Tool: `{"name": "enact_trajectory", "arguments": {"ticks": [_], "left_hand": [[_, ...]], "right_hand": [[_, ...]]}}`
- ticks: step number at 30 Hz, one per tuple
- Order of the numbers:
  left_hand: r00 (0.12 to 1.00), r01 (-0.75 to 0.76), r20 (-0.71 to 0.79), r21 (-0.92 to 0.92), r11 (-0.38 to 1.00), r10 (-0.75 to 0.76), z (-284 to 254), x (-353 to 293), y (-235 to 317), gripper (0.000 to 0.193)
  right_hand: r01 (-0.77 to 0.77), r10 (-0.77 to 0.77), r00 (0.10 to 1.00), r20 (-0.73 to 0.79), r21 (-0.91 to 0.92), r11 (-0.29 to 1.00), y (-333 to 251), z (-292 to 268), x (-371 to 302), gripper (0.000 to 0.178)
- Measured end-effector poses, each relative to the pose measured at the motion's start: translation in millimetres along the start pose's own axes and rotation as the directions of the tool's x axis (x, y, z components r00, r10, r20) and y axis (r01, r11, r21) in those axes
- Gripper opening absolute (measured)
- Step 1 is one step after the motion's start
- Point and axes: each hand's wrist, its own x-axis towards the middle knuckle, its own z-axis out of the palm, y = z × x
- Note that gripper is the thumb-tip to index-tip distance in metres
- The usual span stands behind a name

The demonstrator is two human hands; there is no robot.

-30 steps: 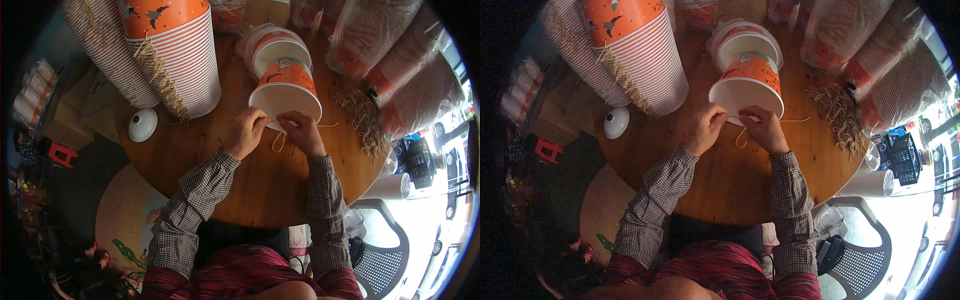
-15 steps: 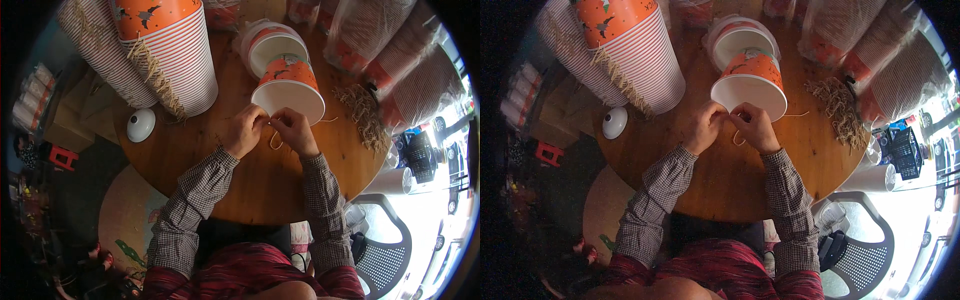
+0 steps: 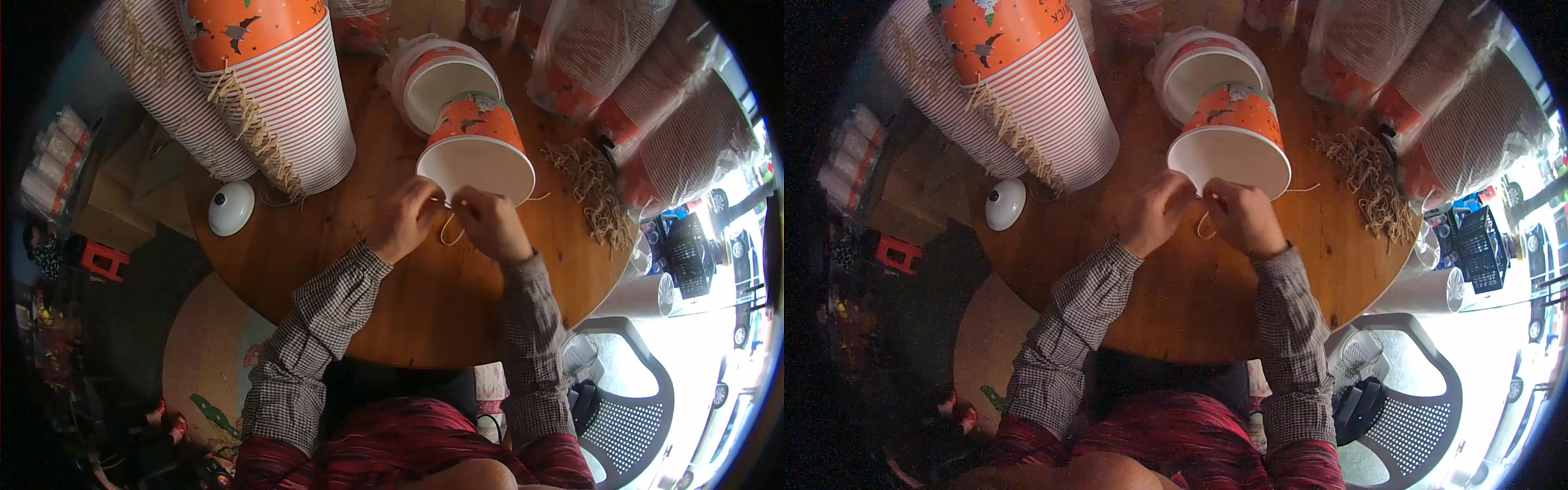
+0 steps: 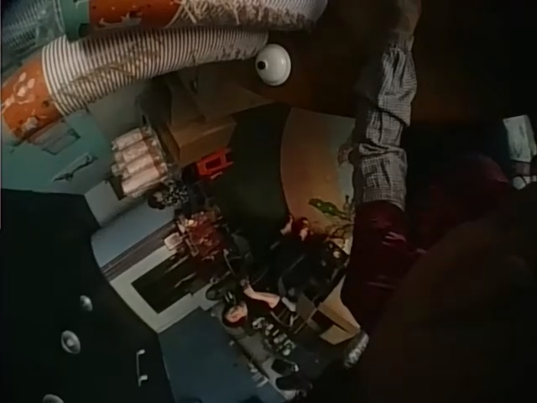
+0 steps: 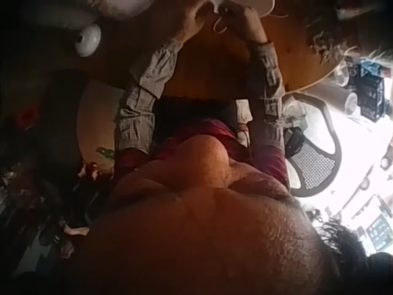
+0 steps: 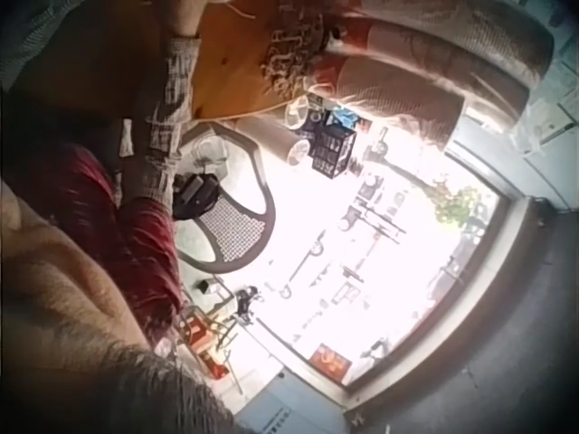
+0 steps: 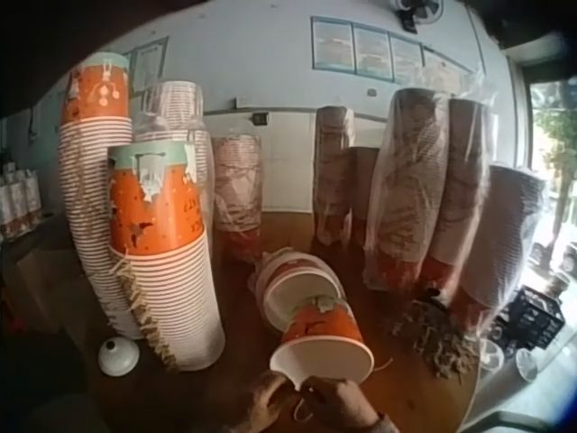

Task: Threading string handles through pre-punched holes in paper buckets to assemble them.

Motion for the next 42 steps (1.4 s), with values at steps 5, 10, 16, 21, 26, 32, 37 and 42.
{"name": "enact_trajectory", "arguments": {"ticks": [5, 10, 16, 21, 26, 32, 37, 42], "left_hand": [[0.97, -0.146, 0.219, 0.179, 0.973, 0.106, 8, -6, 2, 0.03], [0.943, -0.215, 0.325, 0.413, 0.885, 0.078, 16, -10, -6, 0.041], [0.969, -0.181, 0.24, 0.548, 0.816, 0.054, 12, -8, -5, 0.044], [0.987, -0.141, 0.142, 0.579, 0.803, 0.071, 14, -9, -2, 0.042], [0.999, -0.04, 0.039, 0.504, 0.863, 0.023, 3, -4, 0, 0.025], [0.985, 0.002, -0.171, 0.044, 0.999, 0.006, 1, 4, 4, 0.015], [0.95, 0.192, -0.197, -0.245, 0.95, -0.243, 1, -7, 10, 0.02], [0.949, 0.2, -0.155, -0.379, 0.904, -0.275, 0, -2, 19, 0.021]], "right_hand": [[-0.229, 0.218, 0.957, -0.189, -0.04, 0.973, 33, -69, -27, 0.009], [-0.259, 0.248, 0.671, -0.699, 0.092, 0.961, 83, -98, -24, 0.009], [-0.157, 0.455, 0.817, -0.353, 0.623, 0.766, 98, -16, 14, 0.01], [-0.16, 0.596, 0.788, -0.153, 0.885, 0.438, 64, 30, 30, 0.008], [-0.17, 0.508, 0.851, -0.137, 0.842, 0.512, 41, 45, 18, 0.008], [-0.126, 0.422, 0.899, -0.116, 0.855, 0.504, 7, 38, 9, 0.008], [-0.06, 0.364, 0.919, -0.153, 0.856, 0.514, -10, 37, 5, 0.006], [-0.029, 0.237, 0.953, -0.189, 0.721, 0.693, -10, 39, -1, 0.006]]}}
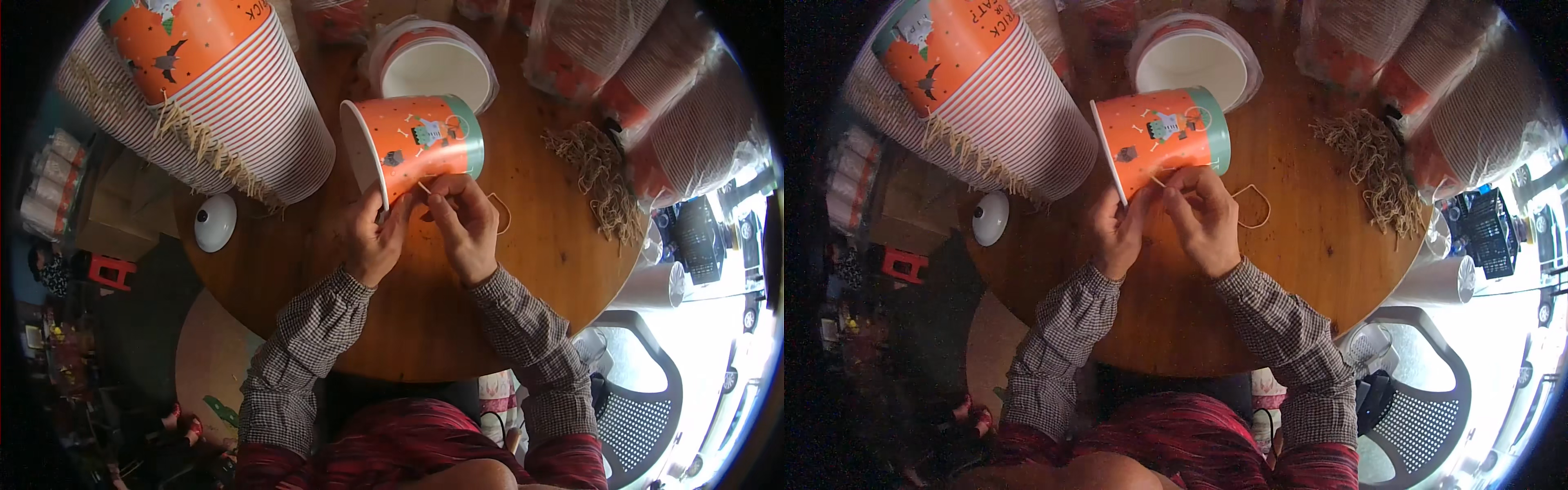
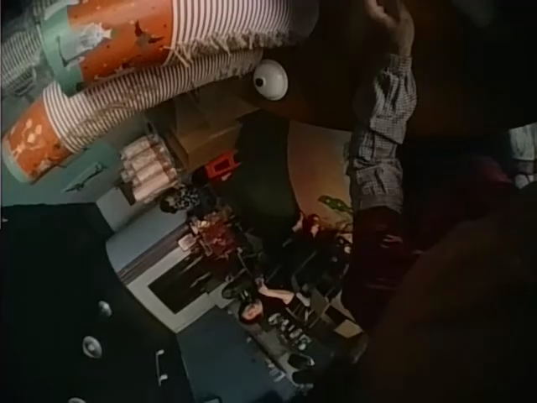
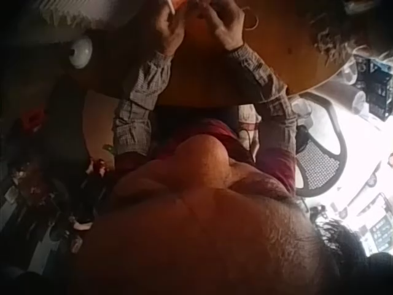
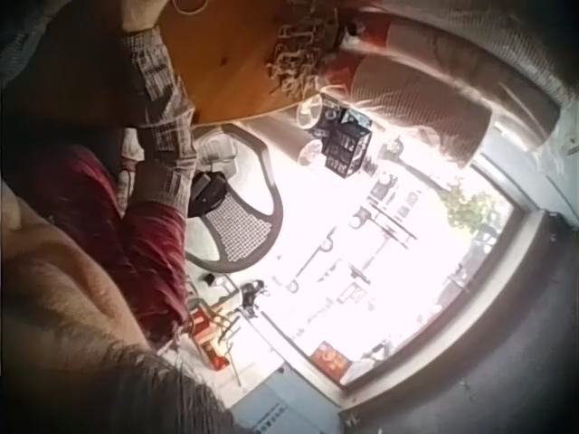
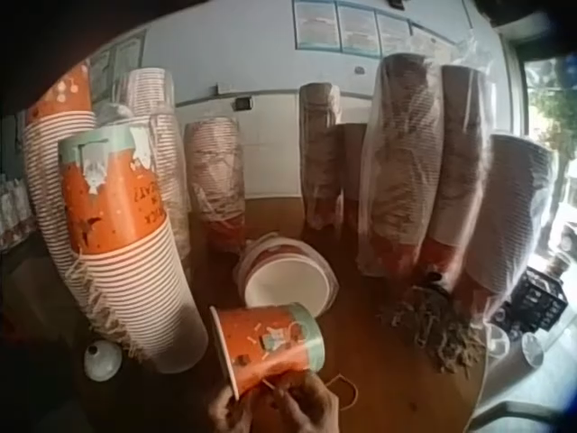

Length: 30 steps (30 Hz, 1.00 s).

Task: Threading string handles through pre-punched holes in paper buckets to assemble them.

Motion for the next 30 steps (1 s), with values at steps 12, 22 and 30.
{"name": "enact_trajectory", "arguments": {"ticks": [12, 22, 30], "left_hand": [[0.996, -0.061, 0.06, 0.048, 0.997, 0.058, 1, 1, 1, 0.022], [0.986, 0.149, -0.062, -0.114, 0.982, -0.156, -4, 5, 11, 0.022], [0.985, 0.168, 0.033, -0.352, 0.921, -0.168, -9, 4, -6, 0.022]], "right_hand": [[-0.002, 0.007, 0.999, 0.044, -0.111, 0.994, -2, 1, -3, 0.007], [0.021, -0.021, 1.0, 0.004, -0.187, 0.982, 5, -1, -2, 0.009], [0.53, -0.441, 0.848, 0.293, -0.476, 0.702, -7, 5, 0, 0.022]]}}
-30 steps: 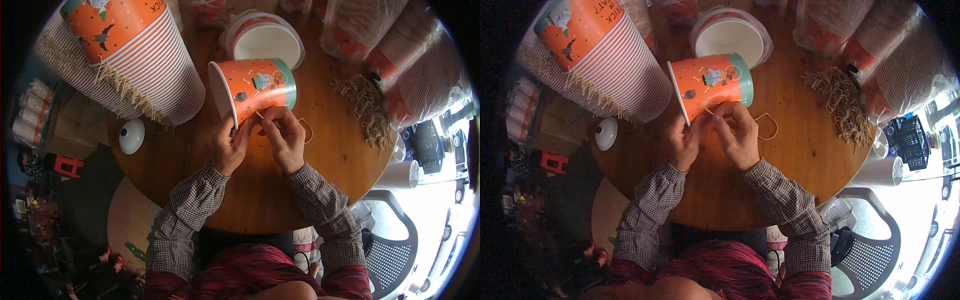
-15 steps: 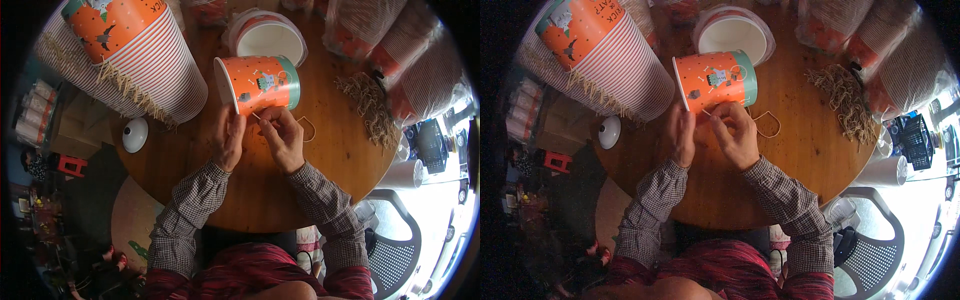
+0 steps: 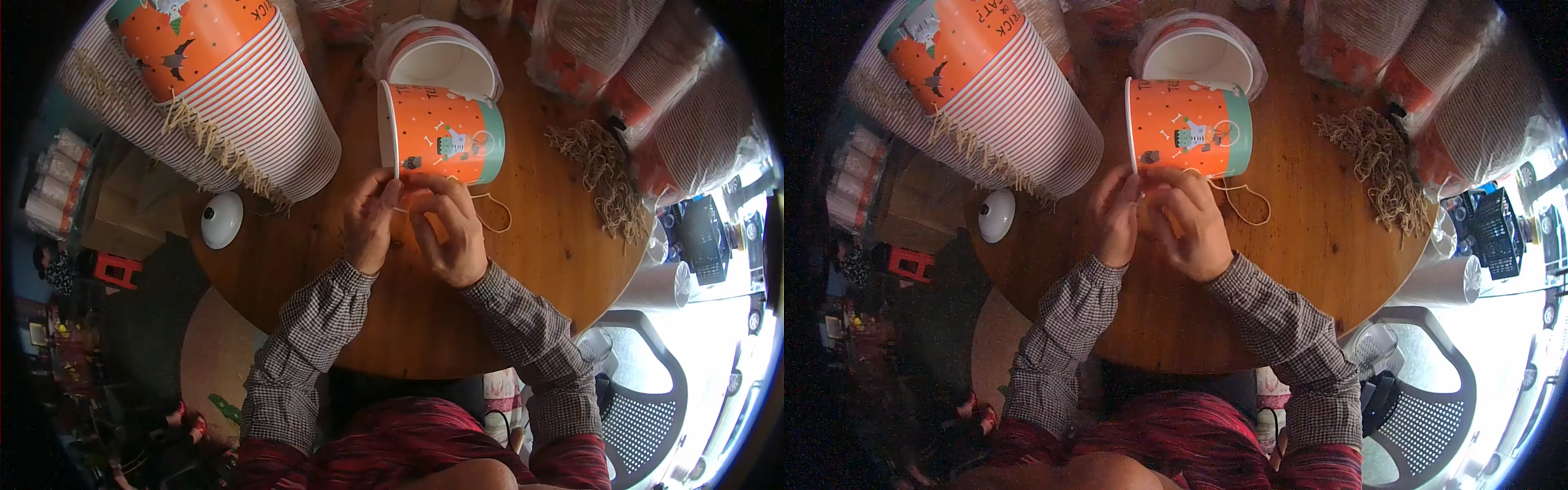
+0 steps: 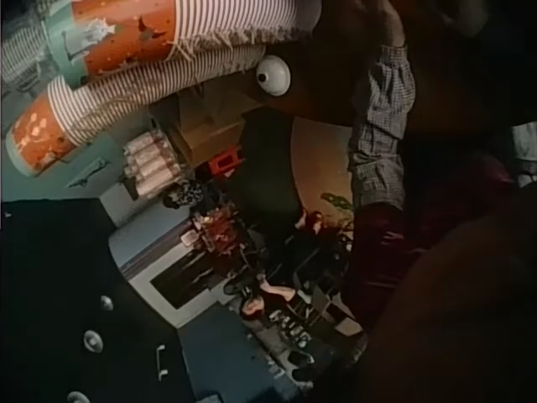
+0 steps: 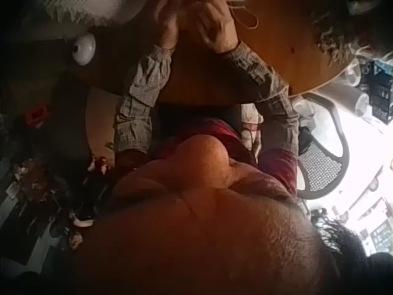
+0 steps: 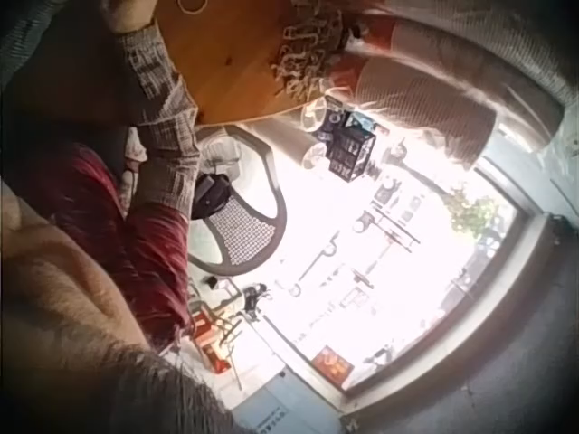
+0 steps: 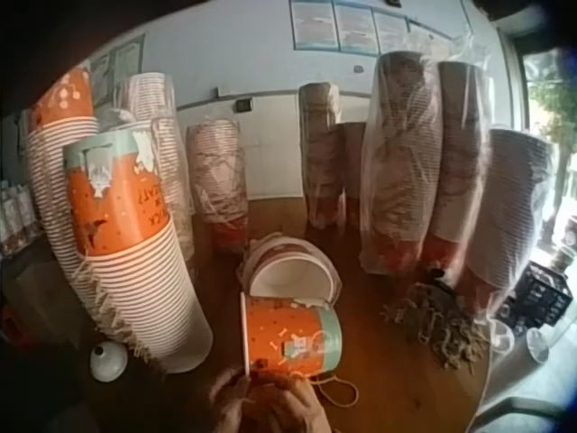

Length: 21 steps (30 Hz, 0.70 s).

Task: Threading string handles through pre-punched holes in paper buckets to assemble them.

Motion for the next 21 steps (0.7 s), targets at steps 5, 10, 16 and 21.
{"name": "enact_trajectory", "arguments": {"ticks": [5, 10, 16, 21], "left_hand": [[1.0, 0.002, 0.016, 0.077, 0.997, -0.003, 0, 1, 5, 0.023], [0.988, 0.152, 0.009, -0.131, 0.98, -0.152, -1, 7, 6, 0.024], [0.983, 0.176, 0.057, -0.061, 0.982, -0.173, -1, 5, 8, 0.021], [0.98, 0.193, 0.06, -0.077, 0.978, -0.189, 1, 5, 12, 0.02]], "right_hand": [[0.158, -0.158, 0.985, 0.075, 0.005, 0.987, 4, 1, -1, 0.027], [0.237, -0.233, 0.962, 0.14, -0.008, 0.972, 7, -1, -2, 0.029], [0.27, -0.249, 0.938, 0.243, -0.057, 0.961, 8, -1, -3, 0.031], [0.284, -0.258, 0.937, 0.237, -0.086, 0.955, 9, 0, -3, 0.032]]}}
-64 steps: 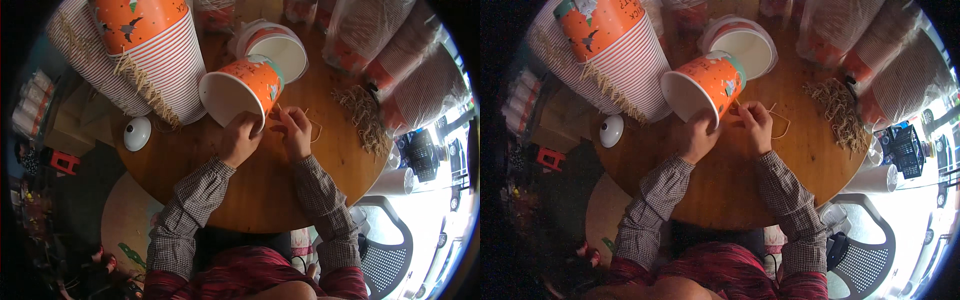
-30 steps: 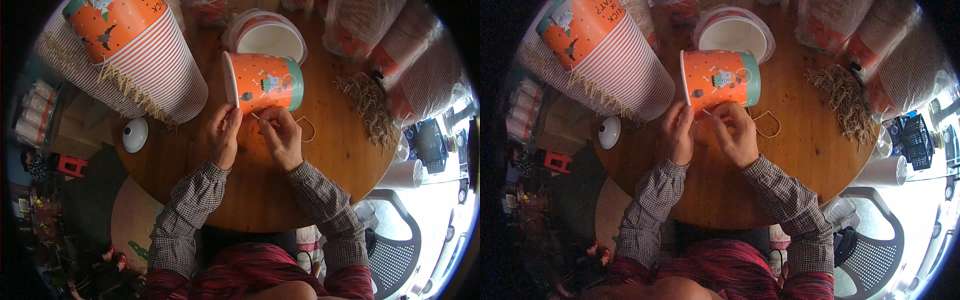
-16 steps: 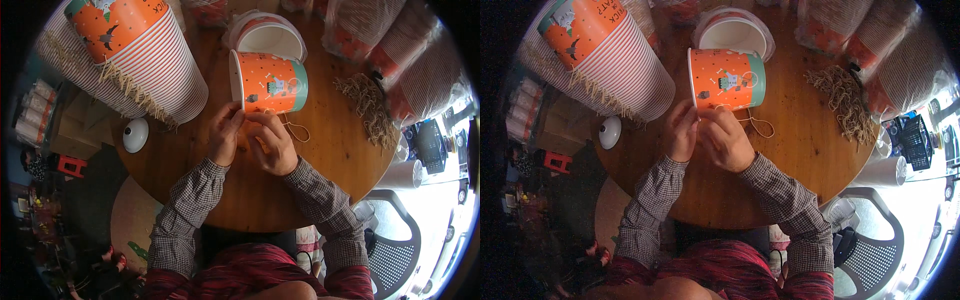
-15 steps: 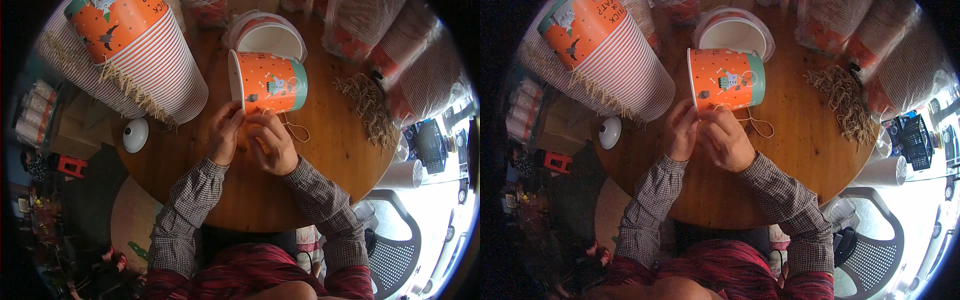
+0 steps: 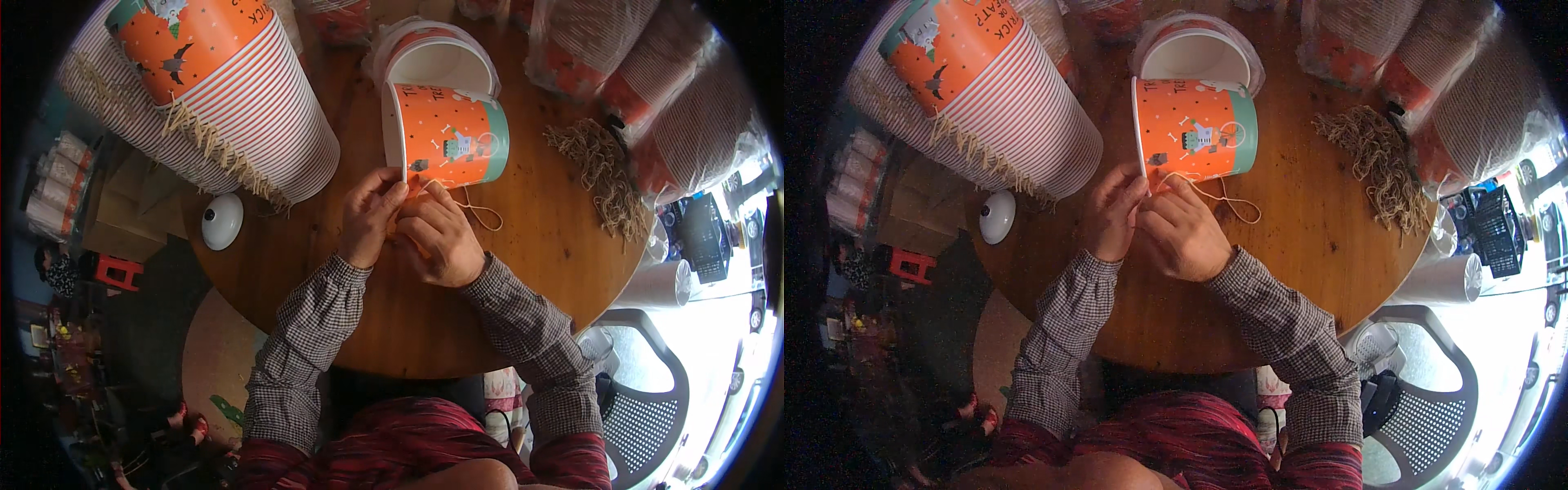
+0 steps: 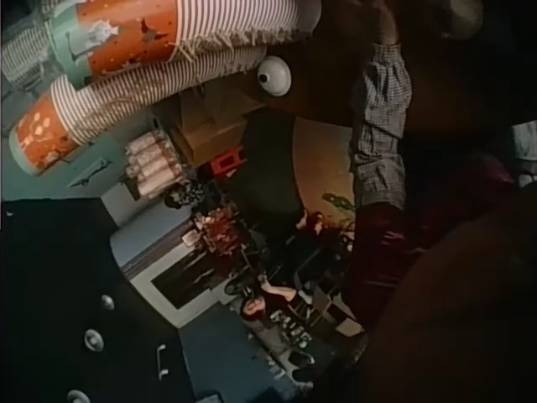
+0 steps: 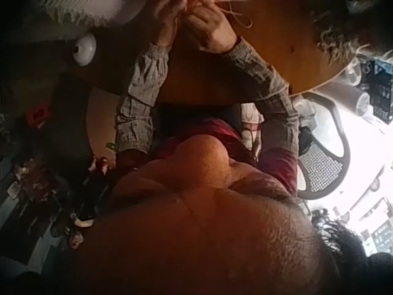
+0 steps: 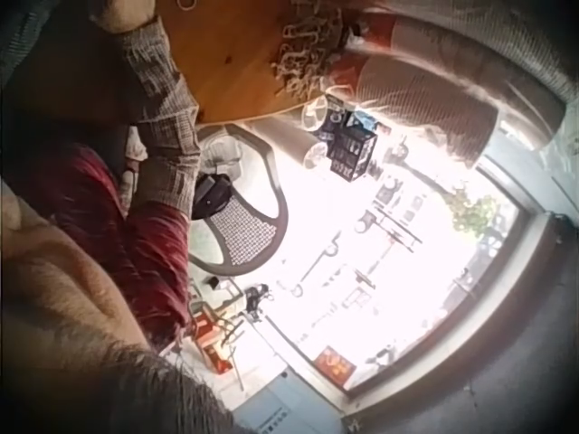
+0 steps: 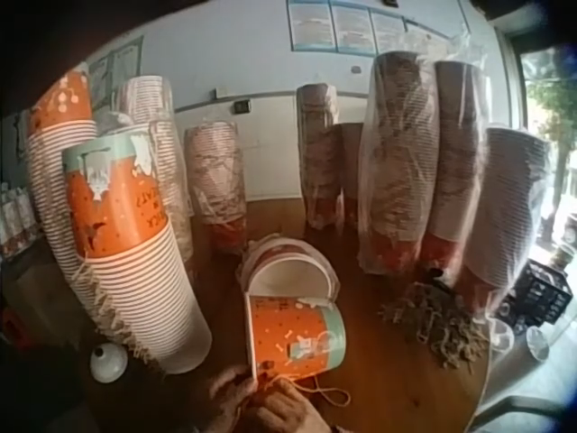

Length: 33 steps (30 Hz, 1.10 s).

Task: Threading string handles through pre-punched holes in paper buckets to assemble them.

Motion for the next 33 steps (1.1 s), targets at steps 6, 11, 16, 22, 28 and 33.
{"name": "enact_trajectory", "arguments": {"ticks": [6, 11, 16, 22, 28, 33], "left_hand": [[1.0, -0.005, -0.022, 0.046, 0.999, 0.006, -5, 2, -9, 0.019], [1.0, -0.026, -0.005, 0.065, 0.998, 0.027, -5, 1, -9, 0.019], [0.999, 0.038, -0.022, 0.063, 0.997, -0.036, -4, 0, -6, 0.019], [0.999, -0.037, 0.005, 0.128, 0.991, 0.037, -6, 2, -12, 0.016], [0.999, 0.042, 0.004, 0.27, 0.962, -0.045, -9, 3, -9, 0.011], [0.977, -0.214, 0.091, 0.514, 0.83, 0.195, -5, 4, -16, 0.003]], "right_hand": [[-0.011, 0.011, 1.0, 0.027, -0.013, 1.0, 1, 1, -1, 0.032], [-0.011, 0.012, 1.0, 0.016, -0.037, 0.999, -2, 1, 1, 0.03], [-0.024, 0.025, 0.999, 0.034, -0.042, 0.999, -1, -3, 1, 0.028], [-0.035, 0.037, 0.998, 0.041, -0.052, 0.998, -1, -6, 3, 0.023], [-0.057, 0.057, 0.998, 0.038, -0.008, 0.998, 5, -6, 3, 0.02], [-0.109, 0.109, 0.993, 0.049, -0.015, 0.994, 8, -12, 3, 0.019]]}}
